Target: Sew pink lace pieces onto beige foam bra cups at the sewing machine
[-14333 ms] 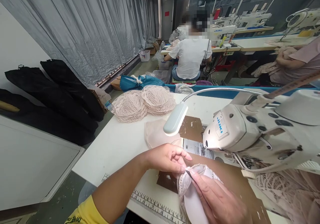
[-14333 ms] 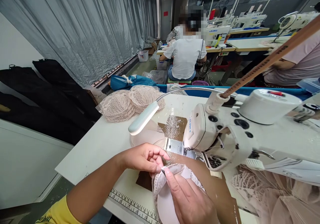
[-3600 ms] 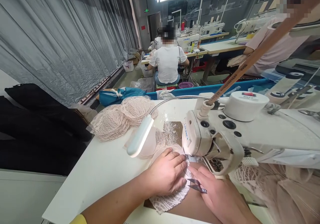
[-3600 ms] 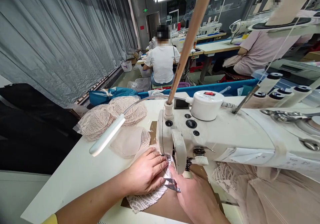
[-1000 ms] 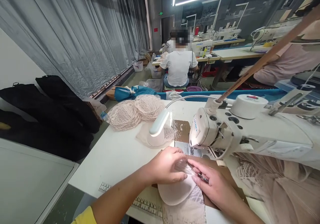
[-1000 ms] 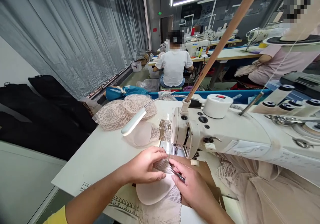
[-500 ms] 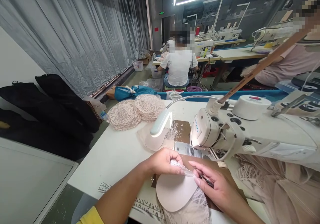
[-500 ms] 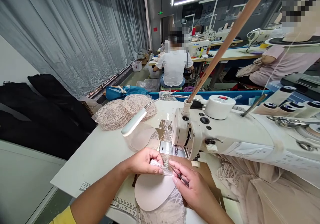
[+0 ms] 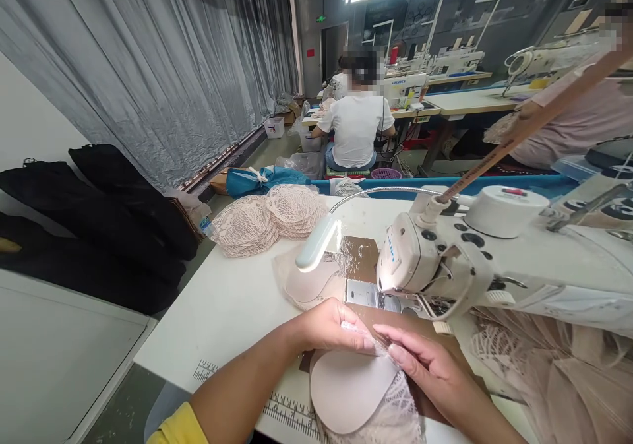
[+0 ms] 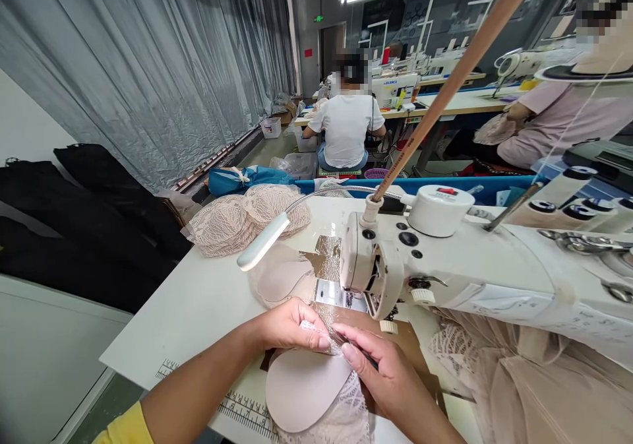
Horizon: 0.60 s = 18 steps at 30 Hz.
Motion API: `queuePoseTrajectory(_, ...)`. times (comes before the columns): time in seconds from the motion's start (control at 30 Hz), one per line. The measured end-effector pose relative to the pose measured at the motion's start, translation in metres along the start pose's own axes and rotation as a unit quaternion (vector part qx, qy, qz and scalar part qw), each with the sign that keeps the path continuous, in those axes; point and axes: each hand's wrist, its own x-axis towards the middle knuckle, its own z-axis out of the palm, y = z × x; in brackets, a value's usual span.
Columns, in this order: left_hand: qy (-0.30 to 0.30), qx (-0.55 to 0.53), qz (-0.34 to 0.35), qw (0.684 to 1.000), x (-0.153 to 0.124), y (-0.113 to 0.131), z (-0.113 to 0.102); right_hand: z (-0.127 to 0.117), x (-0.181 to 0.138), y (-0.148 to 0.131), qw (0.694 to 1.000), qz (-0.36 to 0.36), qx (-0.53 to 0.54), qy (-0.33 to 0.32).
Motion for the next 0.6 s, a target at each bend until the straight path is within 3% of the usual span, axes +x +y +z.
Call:
queuePoseTrajectory(0.17, 0.014, -0.028, -0.022, 0.999, 0.001, 0.0, 0.001, 0.003, -0.003, -0.01, 0.999, 0.023, 0.029, 0.015)
queuePoseTrajectory(0.37, 0.015, -0.006, -0.033, 0.999, 0.001, 0.002, 0.004, 0.001, 0.0, -0.022, 0.999, 0.0, 0.005, -0.053)
queuePoseTrajectory(0.6, 0.006, 0.012, -0.034, 0.999, 0.001, 0.0, 0.003, 0.002, 0.0, -0.016, 0.999, 0.007, 0.005, -0.034)
